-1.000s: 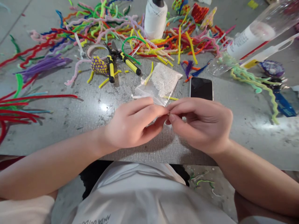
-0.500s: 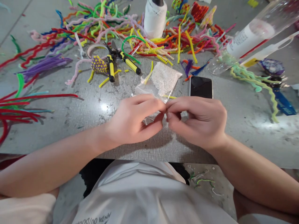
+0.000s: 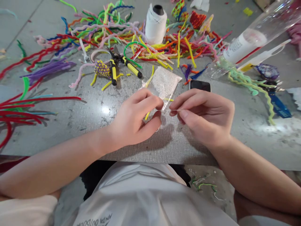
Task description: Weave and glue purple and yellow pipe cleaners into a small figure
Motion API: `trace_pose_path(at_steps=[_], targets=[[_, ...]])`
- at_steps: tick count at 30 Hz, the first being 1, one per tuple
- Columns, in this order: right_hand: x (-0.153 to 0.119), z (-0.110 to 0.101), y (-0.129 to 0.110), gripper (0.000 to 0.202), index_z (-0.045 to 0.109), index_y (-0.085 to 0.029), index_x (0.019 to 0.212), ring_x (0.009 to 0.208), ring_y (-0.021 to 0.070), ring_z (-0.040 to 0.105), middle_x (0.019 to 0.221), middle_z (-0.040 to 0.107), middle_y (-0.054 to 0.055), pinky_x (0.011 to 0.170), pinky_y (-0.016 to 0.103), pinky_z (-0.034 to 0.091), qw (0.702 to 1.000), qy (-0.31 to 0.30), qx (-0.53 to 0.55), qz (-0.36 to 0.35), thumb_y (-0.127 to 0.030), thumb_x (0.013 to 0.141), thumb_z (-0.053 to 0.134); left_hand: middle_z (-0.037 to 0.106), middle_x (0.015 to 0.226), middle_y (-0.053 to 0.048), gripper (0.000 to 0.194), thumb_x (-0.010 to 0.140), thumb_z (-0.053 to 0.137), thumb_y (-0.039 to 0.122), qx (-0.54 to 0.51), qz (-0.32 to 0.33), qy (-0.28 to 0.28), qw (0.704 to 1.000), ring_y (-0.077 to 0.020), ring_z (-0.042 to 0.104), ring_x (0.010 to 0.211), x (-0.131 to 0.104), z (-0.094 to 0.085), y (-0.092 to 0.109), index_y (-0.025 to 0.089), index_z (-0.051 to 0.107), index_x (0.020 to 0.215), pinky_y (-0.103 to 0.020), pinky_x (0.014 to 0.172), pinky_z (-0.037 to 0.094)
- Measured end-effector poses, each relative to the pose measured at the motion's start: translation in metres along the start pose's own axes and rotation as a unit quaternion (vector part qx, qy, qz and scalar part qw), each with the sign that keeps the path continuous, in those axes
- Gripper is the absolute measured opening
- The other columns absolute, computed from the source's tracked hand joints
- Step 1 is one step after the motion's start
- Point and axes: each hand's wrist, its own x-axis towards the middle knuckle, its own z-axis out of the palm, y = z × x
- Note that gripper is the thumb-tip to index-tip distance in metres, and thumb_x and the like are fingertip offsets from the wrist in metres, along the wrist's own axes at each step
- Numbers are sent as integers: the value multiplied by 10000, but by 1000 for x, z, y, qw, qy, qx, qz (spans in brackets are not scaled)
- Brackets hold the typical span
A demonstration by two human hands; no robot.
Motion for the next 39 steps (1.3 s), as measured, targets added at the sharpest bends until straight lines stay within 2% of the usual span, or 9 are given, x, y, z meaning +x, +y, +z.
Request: trace_pose_path(at_steps=[6,11,14,17,20,24,29,33,39], targets=[[-3,-2,5,149,742,-306,819,750,209,711,944,785,45,663,390,629,1000,21,-5,-16,-363,933,818,516,891,-34,87,846,610,117,-8,15,-5,1000,-151,522,747,-1,0,0,196,607,811,-317,672,490],[-3,-3,4,142,754,-323,806,778,229,727,915,789,47,717,420,650,999,20,-42,-24,-356,927,819,569,953,-61,296,768,607,125,-18,-7,-28,999,-184,567,799,-3,0,-3,200,667,1048,-352,701,536],[-3,-4,2,165,751,-315,792,753,224,713,900,783,53,647,396,619,998,17,-57,-25,-381,931,811,607,973,-76,401,768,607,159,-30,0,-13,999,-202,578,802,-3,-1,-6,212,674,1160,-357,658,528],[-1,-4,1,132,756,-302,808,787,215,703,957,779,59,606,366,584,996,-2,-77,-45,-312,938,780,649,921,-58,289,837,616,194,-54,29,50,997,-163,533,681,-1,-3,-3,215,697,1113,-337,598,485],[3,-5,6,79,763,-289,855,890,212,697,1109,744,59,694,379,621,987,-29,-118,-106,-247,922,767,749,931,-40,123,927,668,238,-70,47,75,994,-104,485,578,2,-4,6,216,708,1041,-288,538,441],[6,-4,14,73,737,-256,897,919,213,679,1165,672,82,736,410,640,960,-50,-164,-219,-188,905,762,795,888,-23,136,1006,716,294,-101,-79,19,992,-64,446,511,2,-3,15,203,714,1107,-244,483,393],[3,-3,14,160,718,-267,950,885,214,674,1164,679,104,598,357,579,943,-65,-232,-231,-108,938,706,779,857,-31,238,1019,722,354,-195,-193,-4,962,-66,504,491,-1,6,11,183,714,1183,-242,434,343],[4,-4,16,183,738,-280,950,836,206,683,1067,713,82,589,355,564,935,-46,-263,-232,-103,938,694,754,791,-35,244,1034,691,373,-257,-241,-41,935,-117,654,606,-2,12,6,166,740,1154,-234,514,462],[5,-3,17,83,751,-212,893,758,146,666,963,753,63,526,265,499,954,-40,-232,-184,-138,905,717,714,699,-3,256,996,759,395,-248,-254,-38,934,-84,536,514,1,12,6,155,788,1081,-222,463,391]])
